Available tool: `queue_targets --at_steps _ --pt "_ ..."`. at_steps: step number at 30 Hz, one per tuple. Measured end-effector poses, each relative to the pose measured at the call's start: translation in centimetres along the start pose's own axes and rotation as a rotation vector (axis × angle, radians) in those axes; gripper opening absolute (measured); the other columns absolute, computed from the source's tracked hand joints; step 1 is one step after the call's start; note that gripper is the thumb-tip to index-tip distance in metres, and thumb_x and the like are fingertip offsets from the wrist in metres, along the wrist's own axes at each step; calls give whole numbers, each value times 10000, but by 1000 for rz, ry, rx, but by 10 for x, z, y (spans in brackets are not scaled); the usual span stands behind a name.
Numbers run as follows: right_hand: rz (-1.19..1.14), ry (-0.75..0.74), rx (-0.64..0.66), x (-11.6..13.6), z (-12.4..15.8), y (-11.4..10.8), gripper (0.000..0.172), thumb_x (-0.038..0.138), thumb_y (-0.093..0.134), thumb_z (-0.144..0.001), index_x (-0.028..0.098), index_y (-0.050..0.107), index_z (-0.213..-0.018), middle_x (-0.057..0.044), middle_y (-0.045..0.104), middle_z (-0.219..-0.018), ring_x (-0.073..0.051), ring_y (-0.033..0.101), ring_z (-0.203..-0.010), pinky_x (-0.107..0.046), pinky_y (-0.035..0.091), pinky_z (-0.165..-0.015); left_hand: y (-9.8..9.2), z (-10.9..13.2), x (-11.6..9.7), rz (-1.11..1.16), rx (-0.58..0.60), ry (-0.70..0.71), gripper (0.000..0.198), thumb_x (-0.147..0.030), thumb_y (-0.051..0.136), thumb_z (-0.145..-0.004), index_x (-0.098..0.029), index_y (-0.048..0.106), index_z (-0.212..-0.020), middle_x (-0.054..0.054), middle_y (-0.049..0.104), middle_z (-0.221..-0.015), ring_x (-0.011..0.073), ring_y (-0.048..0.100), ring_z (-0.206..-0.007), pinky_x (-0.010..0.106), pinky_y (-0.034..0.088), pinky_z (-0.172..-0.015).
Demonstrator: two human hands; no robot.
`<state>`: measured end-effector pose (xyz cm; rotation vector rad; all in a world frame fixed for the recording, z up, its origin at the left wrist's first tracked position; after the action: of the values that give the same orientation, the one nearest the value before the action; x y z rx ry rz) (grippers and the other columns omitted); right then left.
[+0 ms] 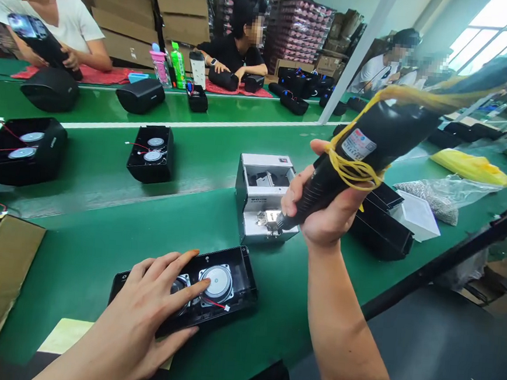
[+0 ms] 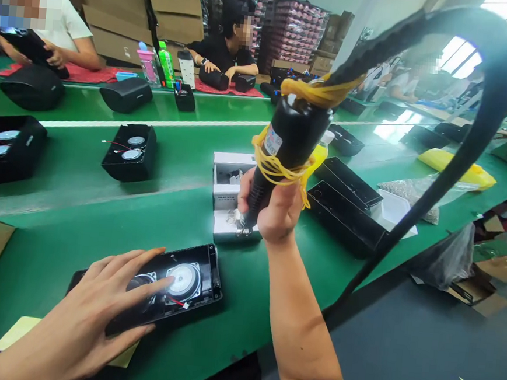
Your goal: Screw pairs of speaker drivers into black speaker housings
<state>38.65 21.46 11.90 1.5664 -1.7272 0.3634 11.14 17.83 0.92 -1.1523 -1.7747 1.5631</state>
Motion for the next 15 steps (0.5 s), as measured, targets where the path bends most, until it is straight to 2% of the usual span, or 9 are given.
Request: queue_targets --at_steps 4,7,9,12,15 --pt "-5 48 -69 10 7 1 691 826 572 -889 259 671 -1273 66 567 -594 -120 445 -341 -252 328 -309 3 -2 -5 29 11 7 572 -315 706 -933 -432 571 -1476 79 362 -1723 408 458 -1451 652 470 -1066" --pt "-51 46 -119 23 9 5 724 859 628 -823 269 700 -1237 76 551 -559 -115 409 -318 -243 276 -276 0 -3 -3 86 13 -12 551 -414 716 -954 -433 551 -1479 57 379 -1721 394 443 -1472 636 460 -1090" --pt "-103 54 -89 32 6 14 695 837 700 -782 282 712 -1200 83 546 -540 -114 394 -310 -239 264 -262 -5 -4 1 142 -2 -57 522 -459 662 -997 -406 522 -1496 51 434 -1692 361 450 -1479 600 462 -1107" --pt "-166 99 -15 42 2 34 611 769 740 -799 291 712 -1178 89 550 -537 -121 407 -328 -247 310 -275 -11 -7 10 183 -52 -162 451 -384 587 -1043 -283 512 -1476 93 577 -1577 314 526 -1427 552 462 -1110" --pt "-172 215 90 40 4 63 604 789 743 -777 357 669 -1193 104 549 -557 -123 455 -363 -247 370 -335 -7 -12 15 153 -35 -261 489 -368 646 -1011 -186 516 -1445 130 662 -1475 315 592 -1356 562 448 -1099"
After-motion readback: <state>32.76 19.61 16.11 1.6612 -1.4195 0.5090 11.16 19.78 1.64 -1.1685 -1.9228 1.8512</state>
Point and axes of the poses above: each hand's wrist, its own z-axis away from the middle knuckle, its own y-axis out of the palm, x = y × z, the point moved 8 cm from there along -z, towards the middle knuckle
